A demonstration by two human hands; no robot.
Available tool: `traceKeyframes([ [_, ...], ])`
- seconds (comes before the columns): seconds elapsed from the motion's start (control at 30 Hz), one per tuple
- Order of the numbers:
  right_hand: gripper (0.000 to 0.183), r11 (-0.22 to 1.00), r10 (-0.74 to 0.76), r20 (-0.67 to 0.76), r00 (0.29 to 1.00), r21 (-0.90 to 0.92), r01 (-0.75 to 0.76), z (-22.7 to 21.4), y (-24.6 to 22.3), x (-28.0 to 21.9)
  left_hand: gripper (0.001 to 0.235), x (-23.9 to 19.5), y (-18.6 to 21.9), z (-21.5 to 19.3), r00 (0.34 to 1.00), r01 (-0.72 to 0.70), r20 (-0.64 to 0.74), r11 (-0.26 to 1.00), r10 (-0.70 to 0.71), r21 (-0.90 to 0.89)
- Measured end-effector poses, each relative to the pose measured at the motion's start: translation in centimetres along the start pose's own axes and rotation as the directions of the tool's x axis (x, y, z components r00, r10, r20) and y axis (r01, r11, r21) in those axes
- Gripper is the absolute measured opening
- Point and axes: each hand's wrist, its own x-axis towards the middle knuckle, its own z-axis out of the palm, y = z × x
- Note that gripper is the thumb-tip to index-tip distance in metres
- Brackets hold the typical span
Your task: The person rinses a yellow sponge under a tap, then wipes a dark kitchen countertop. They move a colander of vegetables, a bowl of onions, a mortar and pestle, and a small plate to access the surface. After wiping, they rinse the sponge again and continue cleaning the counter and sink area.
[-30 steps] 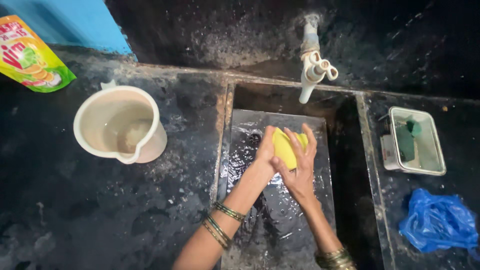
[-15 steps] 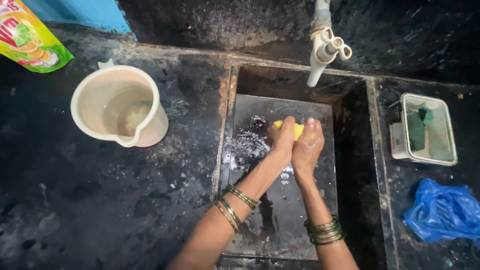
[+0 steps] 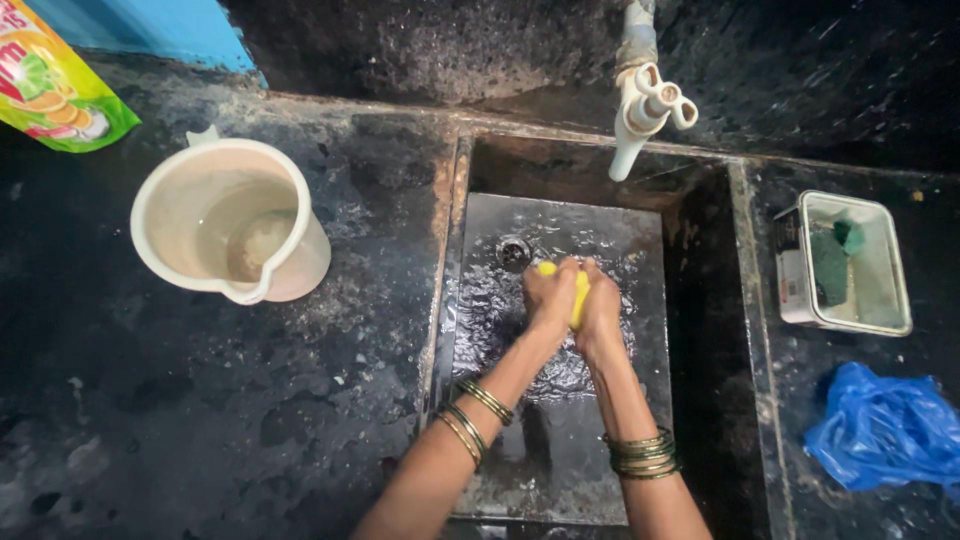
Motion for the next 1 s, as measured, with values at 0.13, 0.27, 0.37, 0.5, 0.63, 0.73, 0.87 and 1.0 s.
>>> traceKeyframes([
  [0.13, 0.039, 0.941, -0.32, 0.147, 0.936, 0.162, 0.297, -0.3, -2.9, -4.5, 0.028, 2.8, -1.1, 0.8, 0.998, 0.045, 0.047, 0.927, -0.029, -0.372],
  [0.27, 0.074, 0.24, -0.716, 0.517, 0.469, -0.449, 0.861, -0.9, -6.6, -10.2, 0.04, 5.7, 0.0, 0.5, 0.73, 0.626, 0.669, 0.527, -0.137, -0.575],
  [0.37, 0.073, -0.072, -0.736, 0.606, 0.303, -0.514, 0.855, -0.5, -8.2, -12.0, 0.039, 3.6, 1.3, 0.6, 0.641, 0.649, 0.746, 0.647, -0.18, -0.4],
  [0.5, 0.056, -0.048, -0.767, 0.579, 0.275, -0.48, 0.876, 0.8, -9.7, -11.9, 0.037, -0.6, 4.4, -1.2, 0.874, 0.362, 0.432, 0.891, -0.222, -0.274],
  [0.63, 0.062, 0.302, -0.768, 0.407, 0.495, -0.452, 0.84, 1.0, -11.2, -11.7, 0.037, -3.6, 6.1, -2.4, 0.916, -0.245, 0.273, 0.95, 0.293, -0.194],
  [0.73, 0.033, 0.23, -0.733, 0.434, 0.524, -0.567, 0.791, 1.0, -11.2, -11.2, 0.046, -4.3, 6.1, -2.7, 0.919, -0.306, 0.277, 0.95, 0.28, 0.057],
  [0.87, 0.025, 0.475, -0.664, 0.241, 0.708, -0.595, 0.649, 0.4, -9.7, -9.5, 0.049, -4.8, 5.9, -1.4, 0.881, -0.457, 0.198, 0.881, 0.43, 0.123],
  [1.0, 0.04, 0.605, -0.63, 0.07, 0.774, -0.58, 0.545, 0.4, -8.0, -6.7, 0.047, -5.1, 6.2, 0.1, 0.873, -0.463, 0.241, 0.877, 0.425, 0.13],
])
